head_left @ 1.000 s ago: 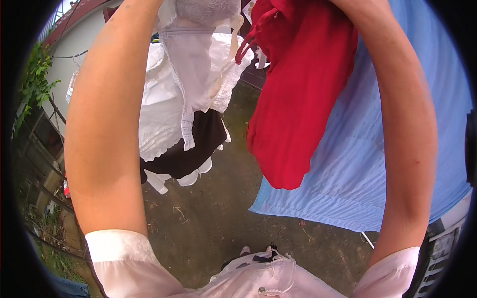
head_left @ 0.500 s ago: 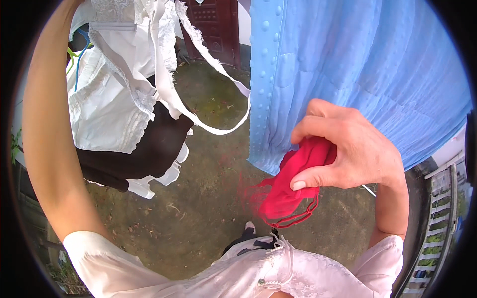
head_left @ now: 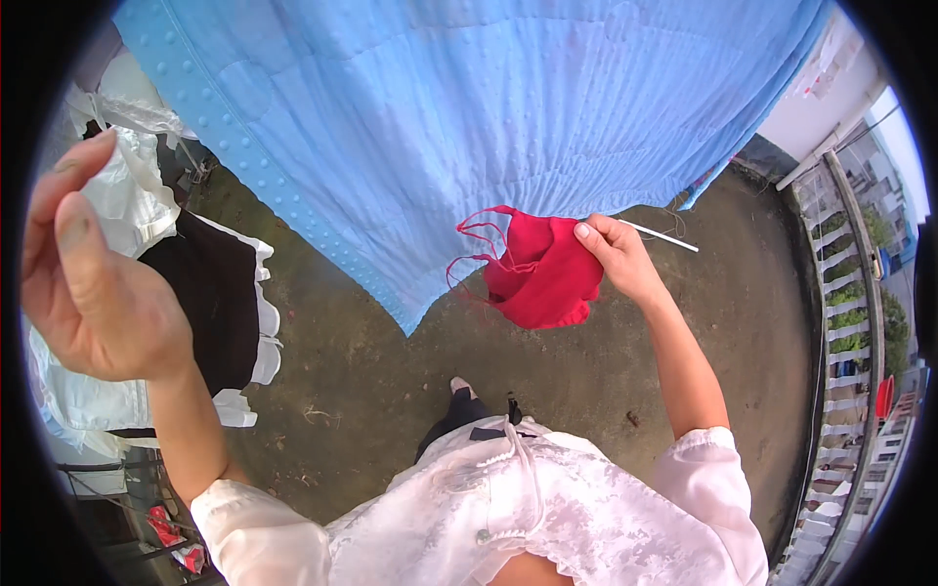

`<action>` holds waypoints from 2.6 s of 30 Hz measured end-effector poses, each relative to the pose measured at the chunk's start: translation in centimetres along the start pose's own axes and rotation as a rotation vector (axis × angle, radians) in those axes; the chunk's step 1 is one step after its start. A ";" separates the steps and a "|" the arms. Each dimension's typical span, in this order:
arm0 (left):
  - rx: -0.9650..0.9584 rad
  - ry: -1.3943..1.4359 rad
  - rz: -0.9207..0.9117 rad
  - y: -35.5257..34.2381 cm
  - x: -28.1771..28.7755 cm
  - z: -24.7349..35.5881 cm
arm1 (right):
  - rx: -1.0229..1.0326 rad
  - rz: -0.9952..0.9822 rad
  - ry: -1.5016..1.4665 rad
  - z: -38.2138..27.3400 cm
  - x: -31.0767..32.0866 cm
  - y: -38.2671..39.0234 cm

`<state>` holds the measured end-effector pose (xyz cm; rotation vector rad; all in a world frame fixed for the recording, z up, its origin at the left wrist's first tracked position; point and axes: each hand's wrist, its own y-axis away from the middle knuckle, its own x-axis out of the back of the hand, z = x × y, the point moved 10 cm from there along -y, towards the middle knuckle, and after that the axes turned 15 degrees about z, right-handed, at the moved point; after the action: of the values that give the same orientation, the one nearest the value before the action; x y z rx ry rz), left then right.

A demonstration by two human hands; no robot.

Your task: The person hangs a pair of shorts on a hanger and places it on a wire outside, then collects a bra and a camisole from a basin and takes them inside to be placed on hangers, and finally gathers several pairs of shoes and places them on an outdoor ledge.

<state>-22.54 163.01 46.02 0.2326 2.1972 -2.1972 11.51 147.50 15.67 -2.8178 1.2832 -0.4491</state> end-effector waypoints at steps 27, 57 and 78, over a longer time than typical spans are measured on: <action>1.038 1.117 -1.825 43.2 -29.8 21.6 | -0.234 0.884 -0.754 4.7 18.0 22.3; 0.284 0.936 -1.513 46.0 -32.4 30.9 | -0.251 1.923 0.170 11.8 20.6 52.7; 0.844 2.262 -2.033 33.2 -25.5 55.9 | 0.043 2.247 -0.374 -0.5 13.7 67.7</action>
<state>1.87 104.89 15.88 -0.1086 0.2747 0.2782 -29.98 92.49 10.87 -0.0850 2.7137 0.2037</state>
